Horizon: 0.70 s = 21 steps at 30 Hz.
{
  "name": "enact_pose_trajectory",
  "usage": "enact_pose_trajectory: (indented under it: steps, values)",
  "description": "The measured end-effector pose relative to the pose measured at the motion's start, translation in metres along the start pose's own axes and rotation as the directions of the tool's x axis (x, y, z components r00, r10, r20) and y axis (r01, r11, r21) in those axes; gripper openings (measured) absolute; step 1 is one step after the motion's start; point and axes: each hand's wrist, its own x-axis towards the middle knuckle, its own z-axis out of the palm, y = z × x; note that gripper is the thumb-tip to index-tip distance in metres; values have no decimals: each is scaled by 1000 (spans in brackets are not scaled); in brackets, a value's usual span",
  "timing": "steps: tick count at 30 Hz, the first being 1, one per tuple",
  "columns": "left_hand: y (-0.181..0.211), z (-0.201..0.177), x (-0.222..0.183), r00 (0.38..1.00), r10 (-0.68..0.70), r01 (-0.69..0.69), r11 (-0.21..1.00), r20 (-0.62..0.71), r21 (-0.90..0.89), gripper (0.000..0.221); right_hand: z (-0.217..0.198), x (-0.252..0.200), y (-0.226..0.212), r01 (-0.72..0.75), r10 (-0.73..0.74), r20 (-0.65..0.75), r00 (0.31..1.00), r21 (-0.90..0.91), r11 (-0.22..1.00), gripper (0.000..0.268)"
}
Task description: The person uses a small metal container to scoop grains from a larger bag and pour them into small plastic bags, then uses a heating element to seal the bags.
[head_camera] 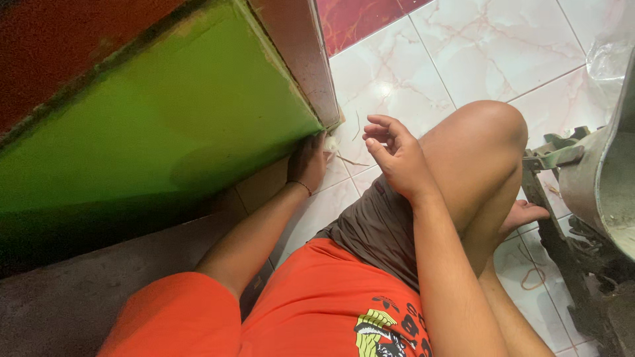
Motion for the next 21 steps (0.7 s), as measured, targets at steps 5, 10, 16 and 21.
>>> enact_pose_trajectory:
  steps: [5,10,16,21]
  values:
    - [-7,10,-5,936,232,-151,944,-264,293,35,0,1,6,45,-45,-3,999,44,998,40]
    - [14,19,-8,858,389,-341,920,-337,194,22,0,0,4,39,-39,-6,999,61,997,38]
    - [-3,52,-15,969,238,-236,971,65,-37,30,-1,-2,2,31,-30,-10,999,78,997,37]
    - [-6,39,-14,959,282,-282,959,30,18,24,-1,-3,-2,52,-52,-5,999,89,995,36]
